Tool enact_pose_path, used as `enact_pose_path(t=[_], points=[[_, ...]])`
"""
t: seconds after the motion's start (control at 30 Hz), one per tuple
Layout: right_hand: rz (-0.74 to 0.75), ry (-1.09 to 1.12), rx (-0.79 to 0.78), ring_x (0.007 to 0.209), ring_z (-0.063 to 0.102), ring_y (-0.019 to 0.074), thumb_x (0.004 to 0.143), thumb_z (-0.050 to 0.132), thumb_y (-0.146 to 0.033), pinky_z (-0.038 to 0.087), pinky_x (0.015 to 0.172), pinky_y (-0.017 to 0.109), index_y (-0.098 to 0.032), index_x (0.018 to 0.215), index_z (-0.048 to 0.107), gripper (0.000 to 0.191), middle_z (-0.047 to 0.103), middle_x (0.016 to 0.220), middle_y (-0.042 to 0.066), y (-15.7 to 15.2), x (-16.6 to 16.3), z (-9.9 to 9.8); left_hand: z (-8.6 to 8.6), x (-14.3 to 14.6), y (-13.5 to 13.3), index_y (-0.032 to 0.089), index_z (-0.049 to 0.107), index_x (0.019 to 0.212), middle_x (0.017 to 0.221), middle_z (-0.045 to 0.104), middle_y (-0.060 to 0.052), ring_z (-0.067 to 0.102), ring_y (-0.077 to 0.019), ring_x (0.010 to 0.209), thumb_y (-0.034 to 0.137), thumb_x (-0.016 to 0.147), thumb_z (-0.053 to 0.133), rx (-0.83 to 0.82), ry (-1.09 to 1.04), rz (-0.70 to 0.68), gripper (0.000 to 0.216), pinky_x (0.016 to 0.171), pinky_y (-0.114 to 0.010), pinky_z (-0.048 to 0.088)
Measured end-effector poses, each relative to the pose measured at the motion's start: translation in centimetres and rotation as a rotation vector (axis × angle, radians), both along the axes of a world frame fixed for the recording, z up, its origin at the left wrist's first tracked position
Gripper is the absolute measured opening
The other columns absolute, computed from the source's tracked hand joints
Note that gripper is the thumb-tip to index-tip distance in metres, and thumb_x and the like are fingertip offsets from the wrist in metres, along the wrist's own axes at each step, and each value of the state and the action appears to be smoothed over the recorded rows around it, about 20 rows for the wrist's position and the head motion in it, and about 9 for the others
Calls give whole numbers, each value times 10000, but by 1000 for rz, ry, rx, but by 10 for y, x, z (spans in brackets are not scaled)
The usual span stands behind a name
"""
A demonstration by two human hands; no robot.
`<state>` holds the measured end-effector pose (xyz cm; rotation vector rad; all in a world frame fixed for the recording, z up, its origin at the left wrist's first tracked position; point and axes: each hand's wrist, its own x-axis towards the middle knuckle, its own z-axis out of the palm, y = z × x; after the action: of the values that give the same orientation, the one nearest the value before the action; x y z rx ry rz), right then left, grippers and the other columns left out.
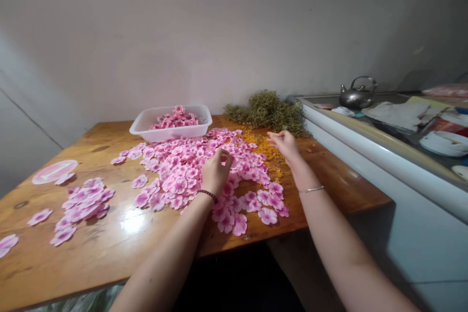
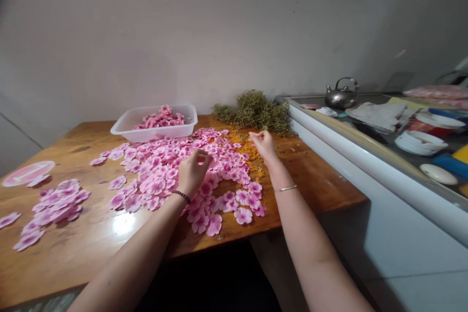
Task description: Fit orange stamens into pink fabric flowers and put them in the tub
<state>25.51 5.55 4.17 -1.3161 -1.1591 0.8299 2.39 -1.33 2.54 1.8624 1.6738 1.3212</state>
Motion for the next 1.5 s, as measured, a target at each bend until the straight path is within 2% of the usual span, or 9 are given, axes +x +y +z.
enact_pose_path(t=[0.1, 0.23, 0.5, 0.73, 0.97, 1.07, 1.23, 1.37, 1.5], points=[[-156, -379, -96, 1012, 659, 238, 736, 693, -284, 502, 852, 364, -227, 738, 378, 320, 688, 1098, 127, 15, 23, 5, 2, -1, 1, 229, 608, 855, 845, 740, -24, 702, -188, 808, 259, 851, 590, 27, -37, 24, 35, 707, -265, 482], [-1, -857, -213, 1072, 631, 302, 675, 787, -298, 471, 903, 372, -204, 834, 477, 361, 656, 1154, 174, 27, 16, -1, 4, -4, 1, 219, 609, 855, 864, 737, -38, 700, -191, 818, 266, 853, 585, 87, -75, 65, 53, 722, -280, 501], [61, -1281, -221, 1099, 607, 354, 950, 469, -370, 447, 850, 370, -57, 1170, 500, 384, 626, 1141, 299, 30, -8, -21, 17, -16, 4, 191, 608, 848, 832, 697, -44, 660, -166, 785, 390, 863, 567, 199, -378, 199, 204, 726, -274, 505], [103, -1273, -251, 899, 652, 270, 948, 450, -248, 406, 690, 292, -92, 1104, 521, 232, 674, 1034, 212, 43, 3, -15, 19, -25, 14, 172, 604, 790, 774, 654, -22, 615, -153, 723, 339, 815, 601, 237, -578, 369, 169, 698, -278, 485], [-22, -1180, -138, 705, 561, 194, 927, 433, -225, 319, 582, 278, -147, 954, 518, 118, 647, 890, 126, 47, 7, 29, 13, -25, 22, 165, 602, 791, 762, 640, -7, 611, -140, 727, 271, 790, 613, 217, -692, 361, 106, 726, -273, 482], [70, -1074, -40, 628, 491, 164, 900, 464, -223, 302, 561, 274, -179, 869, 492, 61, 593, 773, 56, 22, -18, 37, 12, -24, 22, 165, 603, 785, 756, 640, -5, 607, -137, 720, 267, 783, 613, 207, -700, 372, 103, 720, -267, 479], [375, -880, -66, 581, 455, 146, 913, 419, -349, 340, 546, 273, -201, 875, 489, 169, 552, 744, 18, -43, -74, 11, 12, -23, 21, 168, 599, 776, 756, 639, -8, 604, -140, 719, 296, 790, 609, 200, -692, 347, 129, 717, -267, 475], [441, -997, -16, 709, 536, 206, 868, 465, -328, 372, 622, 301, -165, 1059, 532, 260, 616, 850, 85, -70, -92, -11, 11, -21, 20, 168, 600, 780, 755, 638, -8, 603, -138, 713, 273, 790, 602, 172, -684, 321, 105, 705, -260, 472], [476, -1059, -28, 808, 583, 240, 804, 568, -354, 386, 674, 304, -171, 1127, 551, 372, 650, 951, 119, -74, -87, -9, 10, -20, 22, 169, 594, 770, 748, 637, -7, 604, -137, 712, 260, 784, 604, 160, -696, 301, 92, 705, -259, 472]])
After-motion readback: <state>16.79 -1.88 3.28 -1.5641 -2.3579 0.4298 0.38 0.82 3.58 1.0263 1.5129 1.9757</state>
